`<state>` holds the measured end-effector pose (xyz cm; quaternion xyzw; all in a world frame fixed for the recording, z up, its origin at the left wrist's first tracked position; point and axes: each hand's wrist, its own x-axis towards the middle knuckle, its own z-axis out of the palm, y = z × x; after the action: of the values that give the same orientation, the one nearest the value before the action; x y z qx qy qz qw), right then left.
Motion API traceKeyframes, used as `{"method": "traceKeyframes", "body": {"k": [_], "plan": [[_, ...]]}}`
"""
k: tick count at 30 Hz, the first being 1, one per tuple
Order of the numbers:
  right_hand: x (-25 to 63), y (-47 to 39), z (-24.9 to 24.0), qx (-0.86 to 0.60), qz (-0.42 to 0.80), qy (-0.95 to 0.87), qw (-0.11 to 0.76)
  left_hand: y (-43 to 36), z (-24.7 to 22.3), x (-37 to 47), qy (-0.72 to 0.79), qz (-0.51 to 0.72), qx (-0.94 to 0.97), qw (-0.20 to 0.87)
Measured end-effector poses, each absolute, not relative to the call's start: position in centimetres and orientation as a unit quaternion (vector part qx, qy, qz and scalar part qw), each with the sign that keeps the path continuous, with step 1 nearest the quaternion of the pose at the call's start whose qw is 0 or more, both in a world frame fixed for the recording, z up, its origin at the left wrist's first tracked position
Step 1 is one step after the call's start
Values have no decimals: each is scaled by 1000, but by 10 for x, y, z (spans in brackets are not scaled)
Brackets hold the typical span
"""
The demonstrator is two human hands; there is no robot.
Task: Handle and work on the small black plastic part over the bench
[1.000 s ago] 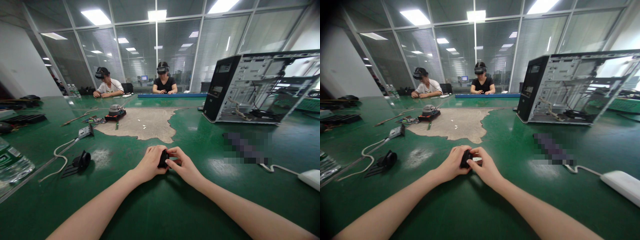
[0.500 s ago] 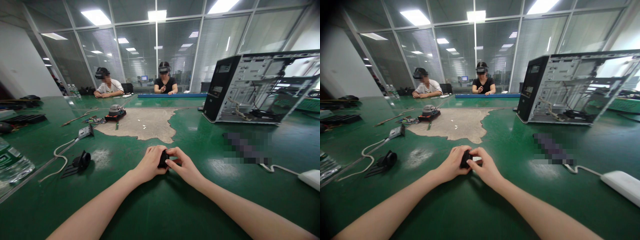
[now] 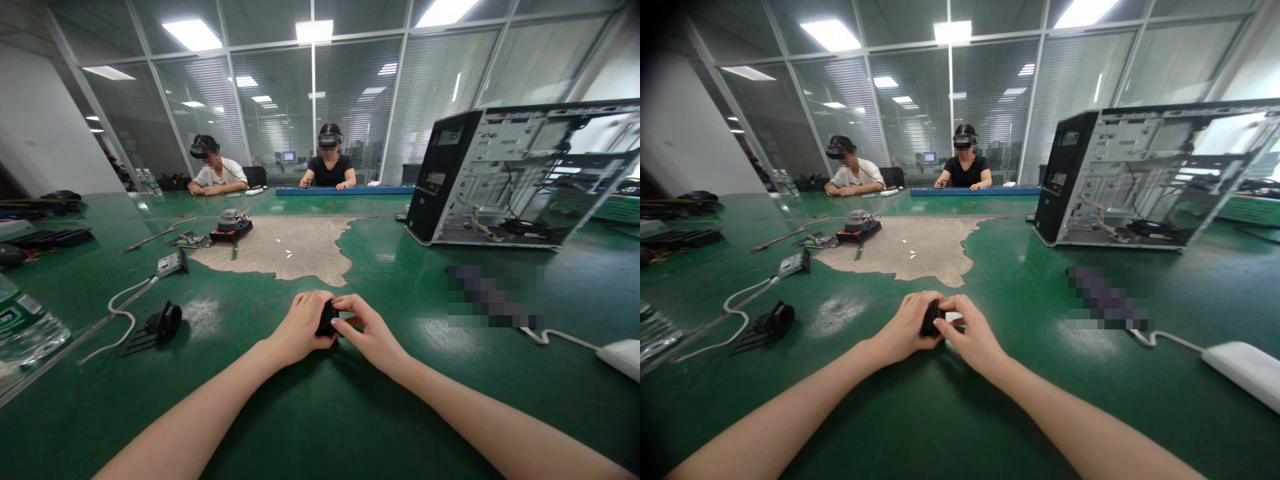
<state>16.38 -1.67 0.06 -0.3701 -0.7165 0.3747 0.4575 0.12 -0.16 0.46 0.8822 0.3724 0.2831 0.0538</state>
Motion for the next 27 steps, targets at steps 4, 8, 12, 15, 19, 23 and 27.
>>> {"method": "traceKeyframes", "body": {"k": [4, 8, 12, 15, 19, 23, 27], "plan": [[163, -15, 0, -379, 400, -703, 450, -1, 5, 2, 375, 283, 881, 56], [162, -14, 1, -401, 422, -690, 431, -1, 4, 2, 377, 282, 880, 60], [163, -15, 3, -397, 407, -708, 419, -1, 4, 1, 375, 279, 882, 60], [164, -17, 3, -378, 376, -718, 448, -1, 4, 1, 374, 280, 882, 57], [165, -19, 3, -358, 333, -734, 471, -1, 4, 2, 374, 282, 881, 61], [164, -18, 2, -374, 338, -728, 464, -1, 4, 2, 379, 284, 878, 62], [163, -17, 3, -400, 360, -712, 452, -1, 3, 2, 379, 283, 879, 63]]}}
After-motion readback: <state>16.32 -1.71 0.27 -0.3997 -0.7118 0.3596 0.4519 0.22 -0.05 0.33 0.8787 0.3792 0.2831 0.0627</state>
